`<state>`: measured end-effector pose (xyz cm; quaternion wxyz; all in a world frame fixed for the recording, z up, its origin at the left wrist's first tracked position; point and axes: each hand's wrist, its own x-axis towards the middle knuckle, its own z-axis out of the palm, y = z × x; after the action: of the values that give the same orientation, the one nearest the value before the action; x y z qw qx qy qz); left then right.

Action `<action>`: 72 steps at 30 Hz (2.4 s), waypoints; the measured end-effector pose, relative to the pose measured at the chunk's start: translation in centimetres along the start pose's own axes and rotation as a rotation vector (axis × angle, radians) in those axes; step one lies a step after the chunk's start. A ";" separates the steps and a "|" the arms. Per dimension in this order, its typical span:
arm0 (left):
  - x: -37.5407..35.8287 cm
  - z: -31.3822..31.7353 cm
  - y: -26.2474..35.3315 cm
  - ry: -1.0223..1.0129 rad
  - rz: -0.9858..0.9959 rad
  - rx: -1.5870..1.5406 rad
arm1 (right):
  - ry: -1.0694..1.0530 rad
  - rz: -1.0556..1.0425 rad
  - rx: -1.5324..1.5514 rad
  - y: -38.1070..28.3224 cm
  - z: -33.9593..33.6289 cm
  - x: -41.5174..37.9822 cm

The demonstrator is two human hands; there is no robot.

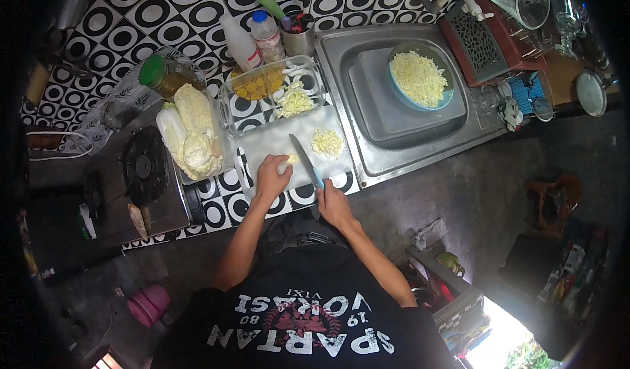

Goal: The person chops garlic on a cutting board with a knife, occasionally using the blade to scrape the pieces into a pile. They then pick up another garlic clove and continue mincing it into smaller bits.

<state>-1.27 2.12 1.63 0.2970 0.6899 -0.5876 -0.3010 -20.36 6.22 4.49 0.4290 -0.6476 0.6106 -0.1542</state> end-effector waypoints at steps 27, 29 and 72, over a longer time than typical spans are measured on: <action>1.3 0.7 -1.5 0.028 -0.018 -0.057 | -0.154 0.067 -0.473 -3.5 0.6 2.7; 1.2 0.6 -1.4 0.036 -0.017 -0.073 | -0.177 0.086 -0.468 -3.5 0.3 2.3; 0.4 0.7 -1.6 0.067 0.004 -0.093 | -0.189 0.000 -0.500 -3.9 0.4 1.2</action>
<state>-0.78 1.90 -0.05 0.3486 0.6839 -0.5641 -0.3043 -17.22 4.85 6.75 0.3108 -0.7450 0.5870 0.0624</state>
